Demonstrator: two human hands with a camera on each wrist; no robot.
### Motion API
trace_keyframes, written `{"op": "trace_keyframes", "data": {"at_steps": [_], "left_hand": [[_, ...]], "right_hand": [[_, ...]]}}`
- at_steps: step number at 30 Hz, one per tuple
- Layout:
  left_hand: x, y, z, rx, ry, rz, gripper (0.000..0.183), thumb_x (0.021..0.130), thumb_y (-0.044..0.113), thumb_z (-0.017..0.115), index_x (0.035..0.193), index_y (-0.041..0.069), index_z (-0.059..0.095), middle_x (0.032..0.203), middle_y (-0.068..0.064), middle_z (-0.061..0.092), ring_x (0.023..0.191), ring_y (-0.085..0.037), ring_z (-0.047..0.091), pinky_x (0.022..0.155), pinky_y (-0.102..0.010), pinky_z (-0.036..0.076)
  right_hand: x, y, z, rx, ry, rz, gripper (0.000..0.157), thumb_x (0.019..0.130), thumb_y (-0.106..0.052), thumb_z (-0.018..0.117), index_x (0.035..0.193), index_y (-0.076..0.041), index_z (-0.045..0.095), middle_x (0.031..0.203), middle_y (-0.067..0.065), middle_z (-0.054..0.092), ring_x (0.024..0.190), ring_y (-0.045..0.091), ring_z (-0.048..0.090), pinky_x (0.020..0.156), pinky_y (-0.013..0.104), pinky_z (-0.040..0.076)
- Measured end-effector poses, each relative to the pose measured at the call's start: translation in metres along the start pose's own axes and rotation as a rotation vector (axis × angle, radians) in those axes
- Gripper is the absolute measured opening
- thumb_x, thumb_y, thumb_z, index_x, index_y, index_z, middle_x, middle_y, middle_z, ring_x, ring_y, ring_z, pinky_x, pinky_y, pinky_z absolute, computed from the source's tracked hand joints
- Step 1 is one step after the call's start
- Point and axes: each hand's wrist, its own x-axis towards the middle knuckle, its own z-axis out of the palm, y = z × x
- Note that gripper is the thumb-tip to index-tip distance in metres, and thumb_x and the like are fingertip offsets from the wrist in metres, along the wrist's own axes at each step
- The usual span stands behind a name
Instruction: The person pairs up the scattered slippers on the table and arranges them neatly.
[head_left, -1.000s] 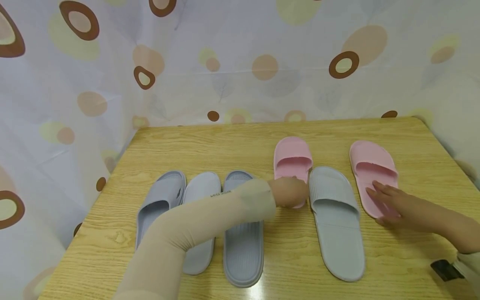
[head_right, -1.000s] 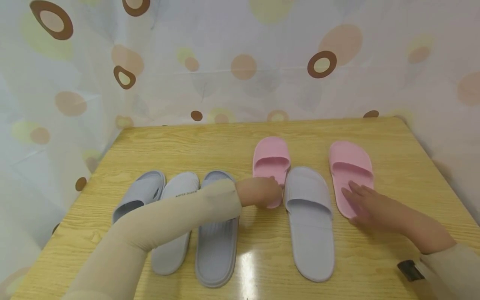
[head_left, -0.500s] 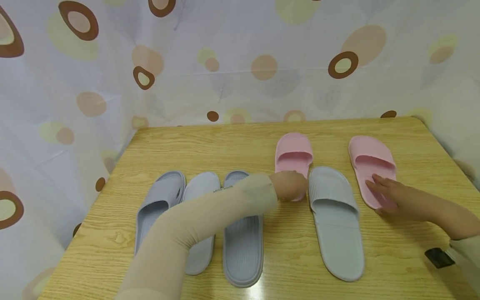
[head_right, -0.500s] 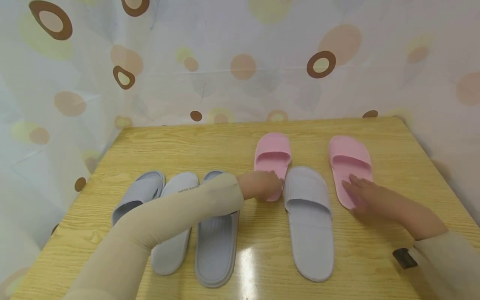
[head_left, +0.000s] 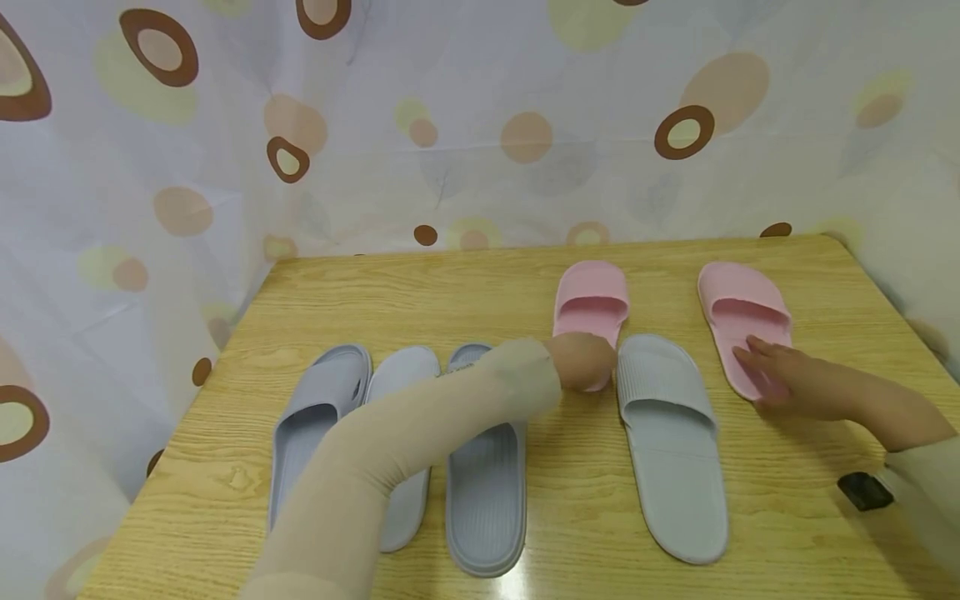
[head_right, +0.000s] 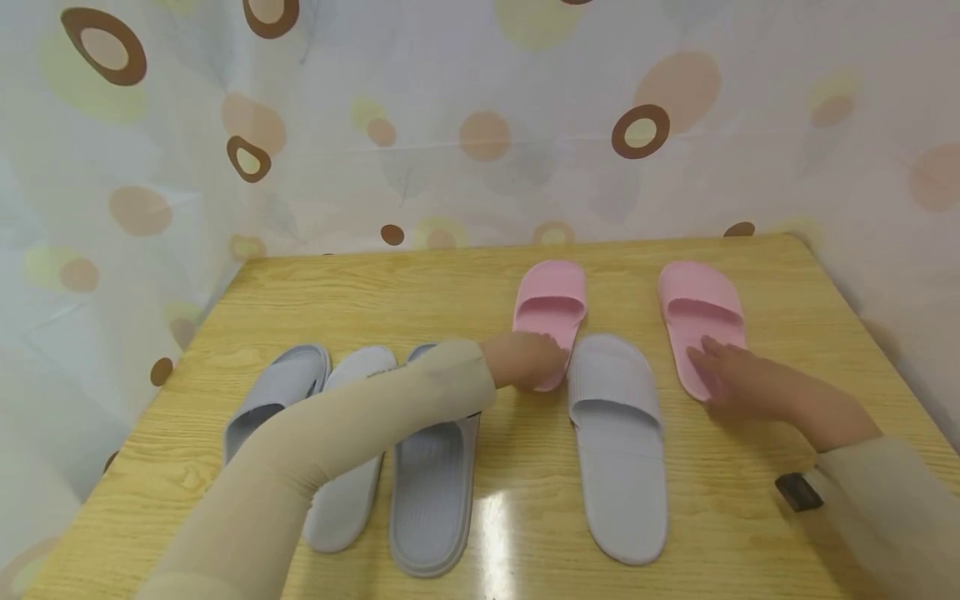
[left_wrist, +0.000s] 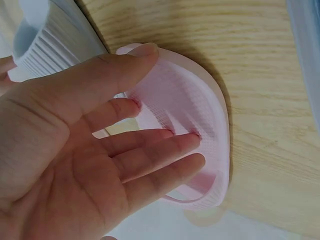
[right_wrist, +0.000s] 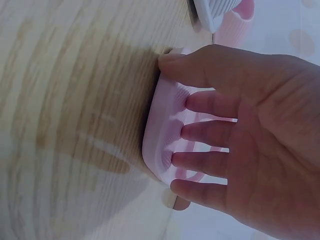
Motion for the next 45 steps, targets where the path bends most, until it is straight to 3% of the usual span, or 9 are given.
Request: {"op": "trace_keyframes", "data": {"at_steps": [12, 19, 27, 36, 41, 45], "left_hand": [[0.018, -0.012, 0.0, -0.057, 0.003, 0.0, 0.028, 0.1, 0.022, 0.042, 0.112, 0.017, 0.067, 0.105, 0.002, 0.064, 0.091, -0.013, 0.056, 0.089, -0.03, 0.046], [0.021, -0.015, -0.005, -0.055, 0.016, 0.008, 0.024, 0.098, 0.019, 0.043, 0.103, 0.015, 0.067, 0.1, 0.001, 0.063, 0.087, -0.013, 0.055, 0.084, -0.029, 0.046], [0.023, -0.021, -0.007, -0.095, 0.031, 0.0, 0.025, 0.099, 0.019, 0.043, 0.104, 0.015, 0.067, 0.099, 0.001, 0.062, 0.089, -0.014, 0.054, 0.085, -0.027, 0.044], [0.025, -0.025, -0.009, -0.094, 0.067, 0.013, 0.018, 0.096, 0.017, 0.047, 0.089, 0.015, 0.063, 0.097, 0.002, 0.063, 0.087, -0.013, 0.056, 0.08, -0.026, 0.045], [0.027, -0.027, -0.012, -0.107, 0.056, 0.02, 0.019, 0.096, 0.018, 0.047, 0.098, 0.014, 0.065, 0.102, 0.001, 0.064, 0.09, -0.013, 0.056, 0.085, -0.027, 0.045], [0.029, -0.029, -0.013, -0.013, 0.056, 0.072, 0.023, 0.097, 0.018, 0.047, 0.111, 0.015, 0.065, 0.109, 0.0, 0.064, 0.093, -0.013, 0.056, 0.091, -0.028, 0.045]], "right_hand": [[0.01, 0.005, -0.01, -0.027, -0.048, 0.033, 0.063, 0.079, -0.004, 0.073, 0.125, 0.024, 0.043, 0.13, 0.051, 0.032, 0.117, 0.063, 0.036, 0.093, 0.066, 0.035], [0.017, 0.012, -0.015, -0.023, -0.085, 0.054, 0.062, 0.079, 0.0, 0.07, 0.127, 0.026, 0.04, 0.131, 0.052, 0.029, 0.118, 0.064, 0.034, 0.095, 0.067, 0.034], [0.025, 0.017, -0.019, -0.013, -0.098, 0.067, 0.062, 0.08, 0.0, 0.068, 0.127, 0.027, 0.039, 0.131, 0.053, 0.027, 0.119, 0.065, 0.032, 0.096, 0.068, 0.032], [0.035, 0.02, -0.026, -0.041, -0.116, 0.078, 0.063, 0.079, -0.001, 0.067, 0.128, 0.026, 0.039, 0.131, 0.053, 0.027, 0.118, 0.064, 0.035, 0.096, 0.066, 0.034], [0.038, 0.023, -0.029, -0.004, -0.131, 0.106, 0.066, 0.079, -0.002, 0.068, 0.13, 0.026, 0.037, 0.132, 0.053, 0.024, 0.121, 0.065, 0.03, 0.098, 0.068, 0.03], [0.04, 0.023, -0.031, 0.027, -0.138, 0.131, 0.068, 0.079, -0.002, 0.068, 0.132, 0.025, 0.035, 0.134, 0.052, 0.022, 0.122, 0.064, 0.027, 0.099, 0.068, 0.028]]}}
